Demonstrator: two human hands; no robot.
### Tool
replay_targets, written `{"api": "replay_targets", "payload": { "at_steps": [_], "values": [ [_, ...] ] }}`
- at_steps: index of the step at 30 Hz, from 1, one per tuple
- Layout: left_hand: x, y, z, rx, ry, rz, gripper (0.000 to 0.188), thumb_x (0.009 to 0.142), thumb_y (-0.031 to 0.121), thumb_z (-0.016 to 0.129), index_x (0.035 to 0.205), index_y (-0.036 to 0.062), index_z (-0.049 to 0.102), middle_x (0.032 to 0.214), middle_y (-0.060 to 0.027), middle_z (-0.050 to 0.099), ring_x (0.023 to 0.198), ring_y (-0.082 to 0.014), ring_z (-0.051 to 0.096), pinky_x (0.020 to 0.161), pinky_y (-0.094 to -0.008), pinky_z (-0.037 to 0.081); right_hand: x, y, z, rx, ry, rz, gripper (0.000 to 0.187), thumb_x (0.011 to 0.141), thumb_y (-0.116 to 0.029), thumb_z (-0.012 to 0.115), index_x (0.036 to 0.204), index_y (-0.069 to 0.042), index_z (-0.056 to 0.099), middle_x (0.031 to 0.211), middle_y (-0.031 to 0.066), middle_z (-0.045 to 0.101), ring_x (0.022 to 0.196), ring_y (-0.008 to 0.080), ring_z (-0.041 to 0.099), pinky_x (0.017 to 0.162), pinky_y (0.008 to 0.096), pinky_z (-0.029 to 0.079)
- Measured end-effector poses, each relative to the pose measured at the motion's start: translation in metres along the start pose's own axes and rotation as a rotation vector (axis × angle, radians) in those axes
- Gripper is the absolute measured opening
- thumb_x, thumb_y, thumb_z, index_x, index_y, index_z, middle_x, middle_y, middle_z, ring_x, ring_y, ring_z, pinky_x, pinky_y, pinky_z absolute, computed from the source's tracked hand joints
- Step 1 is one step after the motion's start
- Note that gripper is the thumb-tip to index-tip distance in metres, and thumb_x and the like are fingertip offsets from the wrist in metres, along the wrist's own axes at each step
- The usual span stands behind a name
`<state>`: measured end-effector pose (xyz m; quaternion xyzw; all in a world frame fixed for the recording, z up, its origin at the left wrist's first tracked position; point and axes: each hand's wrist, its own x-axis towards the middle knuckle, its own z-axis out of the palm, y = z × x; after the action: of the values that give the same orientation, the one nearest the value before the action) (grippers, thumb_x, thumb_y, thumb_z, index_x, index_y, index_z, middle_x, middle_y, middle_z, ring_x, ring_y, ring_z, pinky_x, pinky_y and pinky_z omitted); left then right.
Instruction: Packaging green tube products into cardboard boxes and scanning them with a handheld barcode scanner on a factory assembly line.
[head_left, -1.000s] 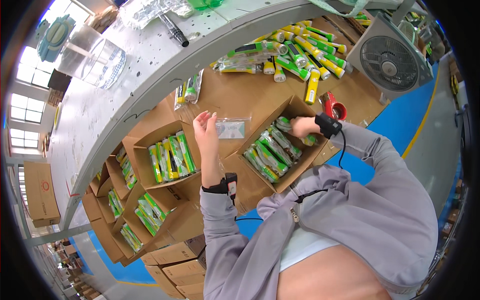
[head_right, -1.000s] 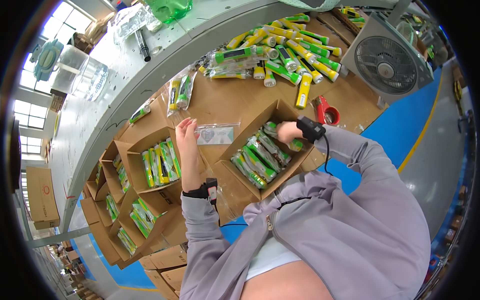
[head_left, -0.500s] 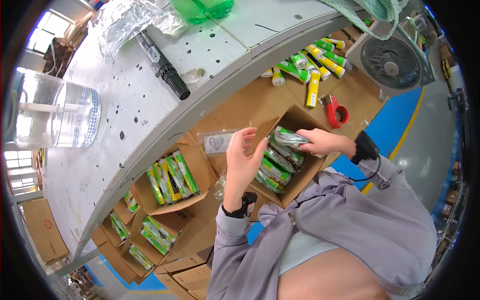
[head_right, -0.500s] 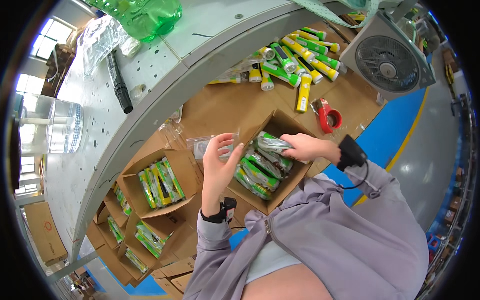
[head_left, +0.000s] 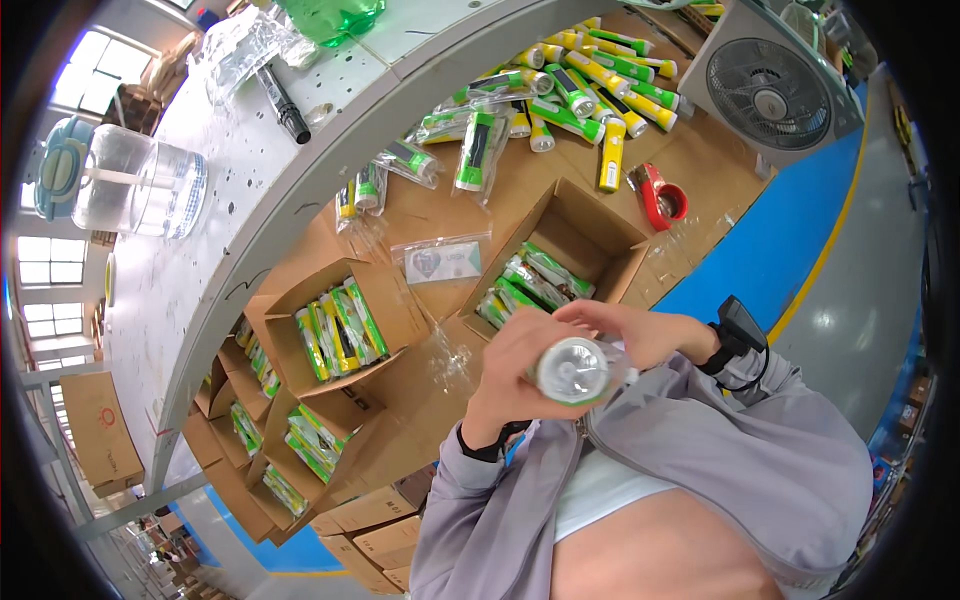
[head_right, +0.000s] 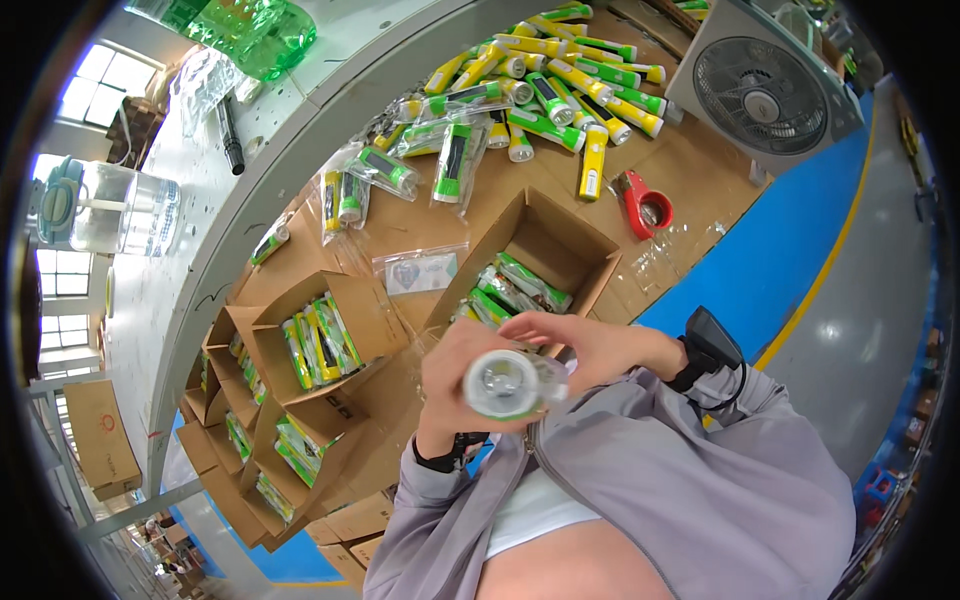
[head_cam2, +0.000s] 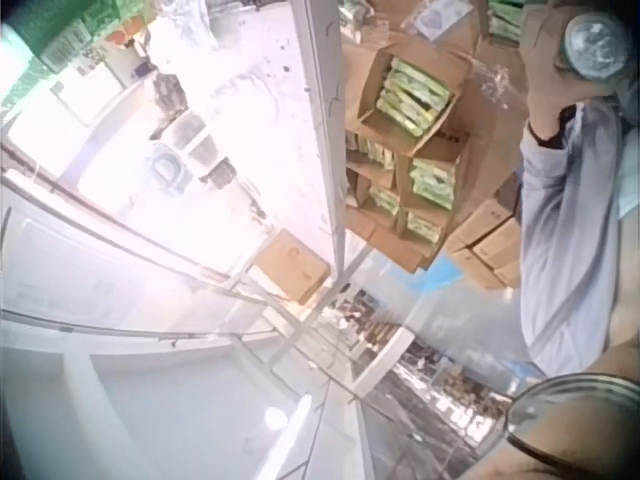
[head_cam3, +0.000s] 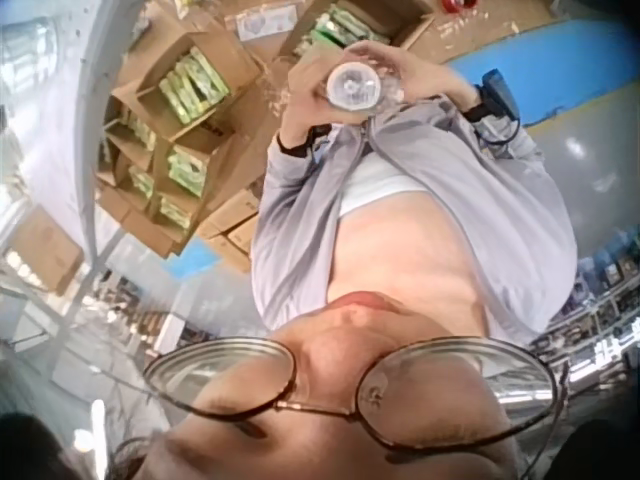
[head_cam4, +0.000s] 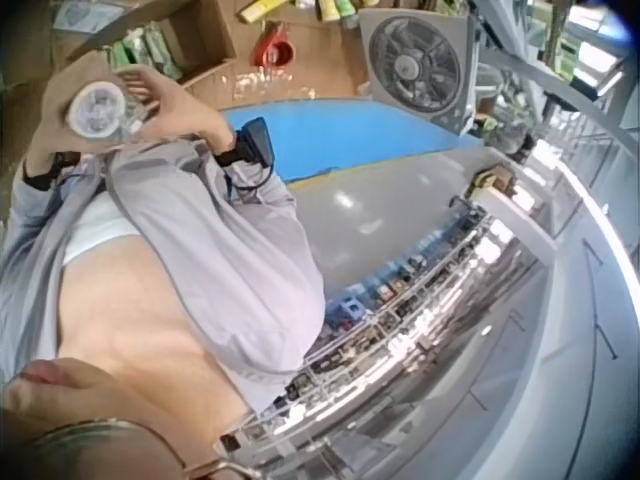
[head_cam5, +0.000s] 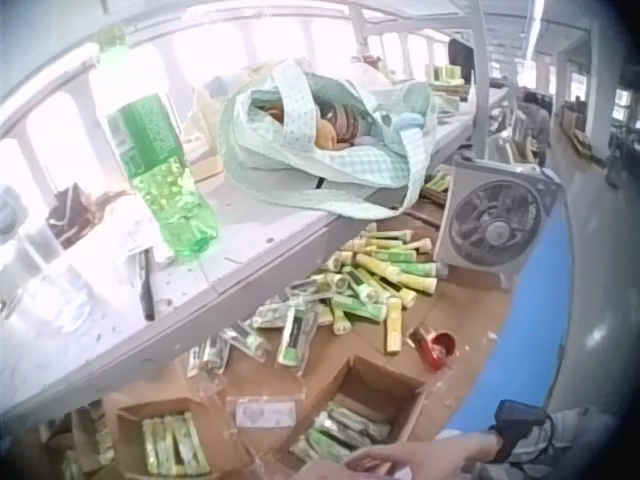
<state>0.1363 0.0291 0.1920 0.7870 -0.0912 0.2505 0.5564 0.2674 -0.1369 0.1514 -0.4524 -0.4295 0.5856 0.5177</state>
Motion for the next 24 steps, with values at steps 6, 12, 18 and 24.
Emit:
{"api": "replay_targets", "payload": {
  "at_steps": [6, 12, 18, 24],
  "values": [
    [-0.016, 0.012, 0.009, -0.018, 0.168, -0.085, 0.046, 0.049, 0.017, 0.083, 0.088, 0.0032, 0.062, 0.086, -0.0077, 0.062, 0.077, -0.0234, 0.057, 0.070, -0.0351, 0.046, -0.013, -0.020, 0.012, -0.249, 0.097, -0.032, 0.090, 0.064, -0.024, 0.083, 0.136, -0.005, 0.034, 0.134, 0.0098, 0.042, 0.124, 0.0195, 0.041, 0.101, 0.0360, 0.037],
    [-0.015, -0.003, 0.015, -0.076, 0.230, -0.057, 0.056, 0.052, 0.024, 0.083, 0.097, -0.0009, 0.059, 0.089, -0.0099, 0.059, 0.081, -0.0237, 0.056, 0.071, -0.0335, 0.045, -0.017, -0.031, 0.019, -0.399, 0.181, -0.053, 0.083, 0.069, -0.032, 0.079, 0.134, -0.001, 0.036, 0.121, 0.0172, 0.052, 0.113, 0.0251, 0.052, 0.089, 0.0354, 0.045],
    [-0.031, -0.027, 0.035, -0.375, 0.448, -0.251, 0.060, 0.068, 0.028, 0.078, 0.113, -0.0025, 0.052, 0.104, -0.0073, 0.057, 0.094, -0.0138, 0.055, 0.083, -0.0292, 0.045, -0.003, -0.025, 0.022, -0.516, 0.278, -0.050, 0.052, 0.083, -0.035, 0.065, 0.115, 0.003, 0.048, 0.086, 0.0212, 0.062, 0.078, 0.0345, 0.062, 0.070, 0.0380, 0.048],
    [-0.042, -0.063, 0.011, -0.081, 0.649, -0.683, 0.045, 0.089, 0.017, 0.060, 0.126, -0.0019, 0.043, 0.110, -0.0111, 0.055, 0.098, -0.0156, 0.055, 0.080, -0.0276, 0.045, 0.016, -0.044, -0.054, -1.039, 0.046, 0.447, 0.047, 0.085, -0.043, 0.056, 0.087, 0.004, 0.063, 0.072, 0.0207, 0.063, 0.069, 0.0372, 0.062, 0.064, 0.0415, 0.049]
  ]
}}
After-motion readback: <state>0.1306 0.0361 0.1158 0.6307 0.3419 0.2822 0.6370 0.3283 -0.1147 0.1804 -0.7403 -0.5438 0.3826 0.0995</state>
